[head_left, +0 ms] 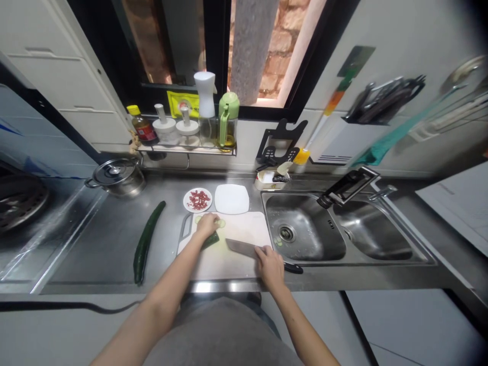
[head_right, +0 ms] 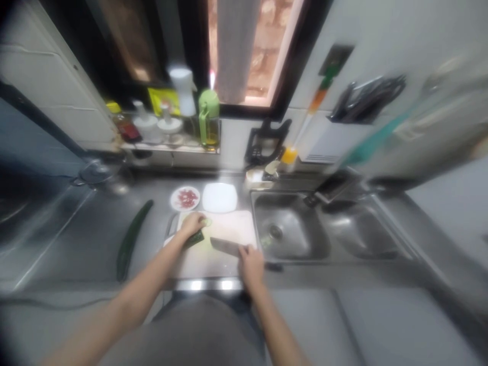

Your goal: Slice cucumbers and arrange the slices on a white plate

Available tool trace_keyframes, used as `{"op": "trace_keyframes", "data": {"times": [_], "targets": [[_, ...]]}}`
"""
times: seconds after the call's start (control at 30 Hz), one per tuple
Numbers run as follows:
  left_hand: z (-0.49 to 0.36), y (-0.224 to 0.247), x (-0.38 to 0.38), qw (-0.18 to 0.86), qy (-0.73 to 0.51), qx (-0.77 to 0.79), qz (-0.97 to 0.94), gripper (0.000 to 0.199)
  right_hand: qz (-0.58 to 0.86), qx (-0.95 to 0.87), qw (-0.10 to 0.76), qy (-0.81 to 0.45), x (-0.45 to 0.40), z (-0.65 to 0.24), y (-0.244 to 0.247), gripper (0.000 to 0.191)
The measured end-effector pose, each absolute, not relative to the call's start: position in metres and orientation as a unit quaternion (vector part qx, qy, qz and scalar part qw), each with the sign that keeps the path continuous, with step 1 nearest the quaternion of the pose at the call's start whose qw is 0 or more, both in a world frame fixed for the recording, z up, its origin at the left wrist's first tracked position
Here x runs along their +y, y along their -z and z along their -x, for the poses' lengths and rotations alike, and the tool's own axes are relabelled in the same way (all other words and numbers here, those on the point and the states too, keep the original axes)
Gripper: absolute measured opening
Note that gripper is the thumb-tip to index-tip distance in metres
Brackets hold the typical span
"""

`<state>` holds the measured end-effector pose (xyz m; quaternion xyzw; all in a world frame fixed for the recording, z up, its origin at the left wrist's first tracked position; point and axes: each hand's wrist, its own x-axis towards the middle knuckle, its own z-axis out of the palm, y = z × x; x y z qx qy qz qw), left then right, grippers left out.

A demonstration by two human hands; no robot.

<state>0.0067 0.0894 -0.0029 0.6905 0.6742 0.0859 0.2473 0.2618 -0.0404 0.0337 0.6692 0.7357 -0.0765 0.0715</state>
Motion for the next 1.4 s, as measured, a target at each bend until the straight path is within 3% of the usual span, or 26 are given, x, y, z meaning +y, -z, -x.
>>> {"op": "trace_keyframes", "data": {"times": [0.9,1.13,1.4], "targets": [[-0.001,0.014,0.091,0.233,-0.101,0.641,-0.725,0.023,-0.665,0.739,0.065,0.088,-0.031,-0.255,-0.04,0.036],[0.008,0.013,0.08,0.243,-0.162,0.699,-0.653,0.023,-0.691,0.699,0.098,0.156,-0.022,-0.238,-0.051,0.037],[0.025,0.018,0.052,0.228,-0.143,0.749,-0.605,0.021,-0.654,0.719,0.16,0.174,-0.004,-0.212,-0.069,0.035]]}}
